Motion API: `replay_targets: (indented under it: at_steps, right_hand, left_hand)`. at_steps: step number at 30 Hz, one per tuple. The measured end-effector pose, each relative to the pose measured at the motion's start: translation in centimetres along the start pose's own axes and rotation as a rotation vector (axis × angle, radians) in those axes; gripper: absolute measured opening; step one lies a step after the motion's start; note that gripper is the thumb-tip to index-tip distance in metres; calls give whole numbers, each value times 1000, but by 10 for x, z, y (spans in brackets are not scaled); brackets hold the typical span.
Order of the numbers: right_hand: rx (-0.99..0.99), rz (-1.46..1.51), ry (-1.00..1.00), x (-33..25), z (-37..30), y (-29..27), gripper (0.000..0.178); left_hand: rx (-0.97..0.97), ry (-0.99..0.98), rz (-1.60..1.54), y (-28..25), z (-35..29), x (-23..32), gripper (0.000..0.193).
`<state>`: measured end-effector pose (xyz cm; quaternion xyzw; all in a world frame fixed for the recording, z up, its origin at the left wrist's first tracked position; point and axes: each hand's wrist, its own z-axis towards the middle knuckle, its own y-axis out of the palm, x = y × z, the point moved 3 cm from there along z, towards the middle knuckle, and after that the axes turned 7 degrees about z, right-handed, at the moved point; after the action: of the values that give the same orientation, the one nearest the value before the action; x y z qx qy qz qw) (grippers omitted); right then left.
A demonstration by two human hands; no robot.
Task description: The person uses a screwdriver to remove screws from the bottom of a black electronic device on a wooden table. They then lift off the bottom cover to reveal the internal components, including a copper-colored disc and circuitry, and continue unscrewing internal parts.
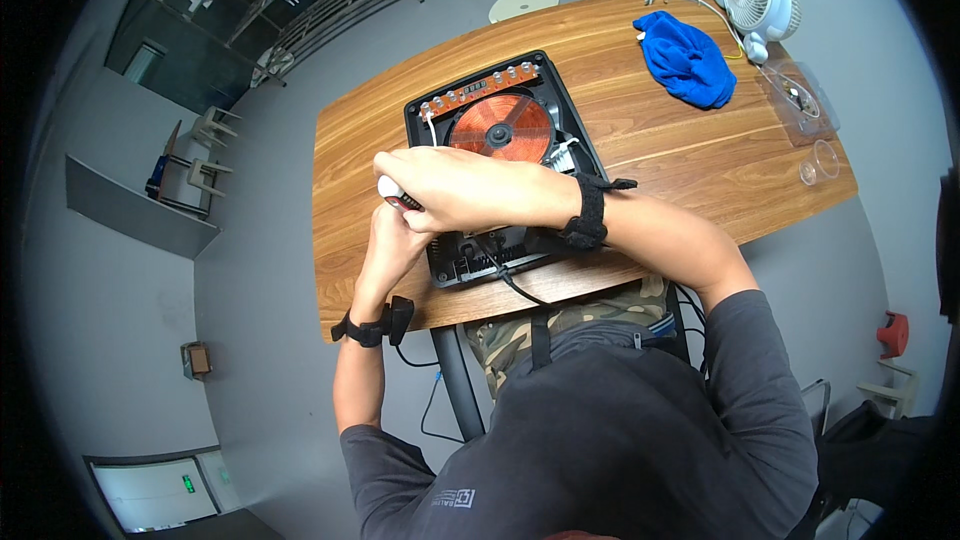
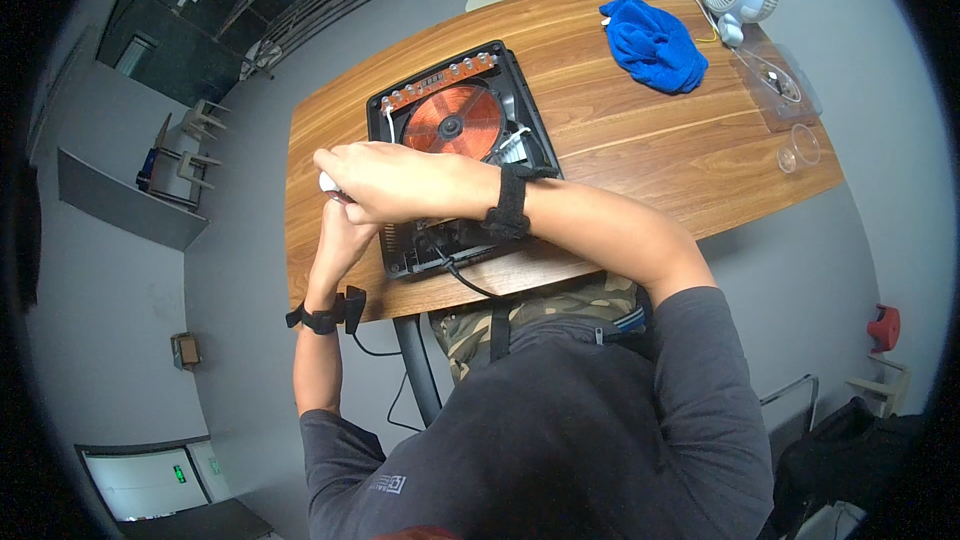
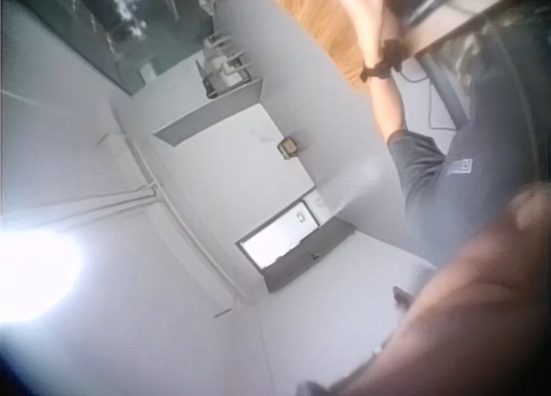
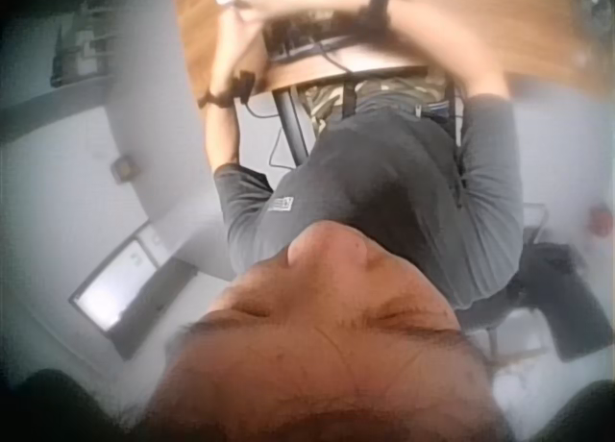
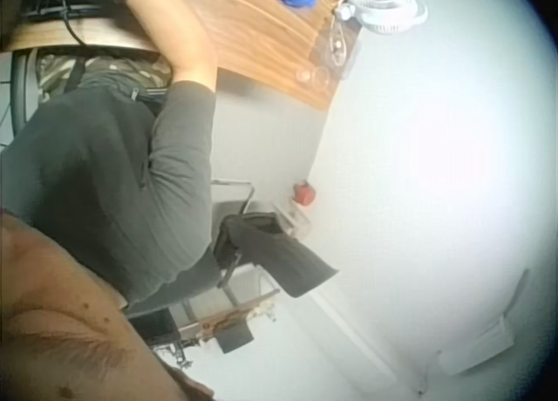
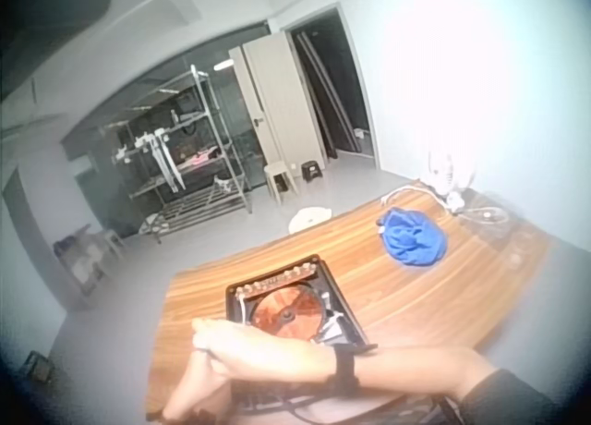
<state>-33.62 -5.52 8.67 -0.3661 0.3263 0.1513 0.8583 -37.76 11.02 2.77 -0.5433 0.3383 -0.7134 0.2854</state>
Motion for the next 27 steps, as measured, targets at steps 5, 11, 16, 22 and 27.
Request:
replay_targets:
  at_steps: [5,11,16,22,27]
  right_hand:
    - [-16,-3,-11,1,-2,2,27]
    - [-21,-5,-4,4,-3,4,27]
    - [-27,3,-26,1,-5,0,27]
    - [-45,5,-5,1,-6,-1,28]
    - [-12,-14,-9,0,-8,-9,29]
  left_hand:
    - [12,30,-89,4,-2,1,33]
    - [-20,18,-73,6,-1,-1,34]
    - [-6,11,-45,5,-1,0,33]
    - [-10,29,-36,4,-1,0,33]
    - [-170,-40,110,7,-2,-5,26]
